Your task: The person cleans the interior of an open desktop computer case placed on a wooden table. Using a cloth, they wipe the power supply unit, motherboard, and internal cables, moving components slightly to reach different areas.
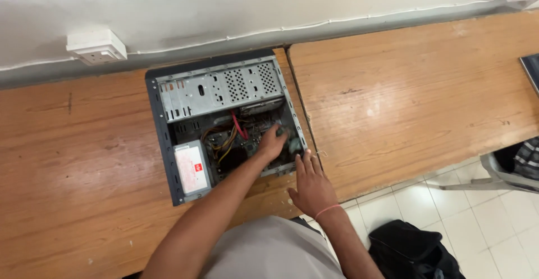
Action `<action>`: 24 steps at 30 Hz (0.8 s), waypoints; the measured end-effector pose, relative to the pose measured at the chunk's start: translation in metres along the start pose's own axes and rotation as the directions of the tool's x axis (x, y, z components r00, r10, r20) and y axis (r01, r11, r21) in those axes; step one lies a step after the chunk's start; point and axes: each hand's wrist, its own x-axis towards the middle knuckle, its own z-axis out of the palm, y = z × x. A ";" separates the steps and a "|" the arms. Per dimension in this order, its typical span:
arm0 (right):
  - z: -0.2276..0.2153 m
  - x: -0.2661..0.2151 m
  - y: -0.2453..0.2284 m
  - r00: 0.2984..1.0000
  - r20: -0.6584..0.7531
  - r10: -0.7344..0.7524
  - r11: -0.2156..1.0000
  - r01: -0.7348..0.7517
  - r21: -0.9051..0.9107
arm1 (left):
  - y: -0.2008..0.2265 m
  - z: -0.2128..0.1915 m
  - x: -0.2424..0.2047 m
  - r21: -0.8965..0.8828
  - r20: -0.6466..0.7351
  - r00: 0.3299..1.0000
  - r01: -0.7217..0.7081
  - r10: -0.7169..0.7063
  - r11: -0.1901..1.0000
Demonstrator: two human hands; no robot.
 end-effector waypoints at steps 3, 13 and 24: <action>-0.010 -0.002 -0.009 0.996 0.080 0.049 0.998 -0.046 -0.035 | 0.013 -0.011 0.019 -0.164 -0.300 0.954 -0.057 0.005 0.985; -0.006 0.001 -0.007 0.994 0.100 0.048 0.997 -0.042 -0.067 | 0.029 -0.003 0.003 -0.407 -0.283 0.945 0.036 -0.163 0.913; -0.011 0.000 -0.007 0.996 0.086 0.014 0.997 -0.008 -0.073 | 0.069 -0.048 -0.037 -0.162 0.409 0.887 0.302 -0.214 0.939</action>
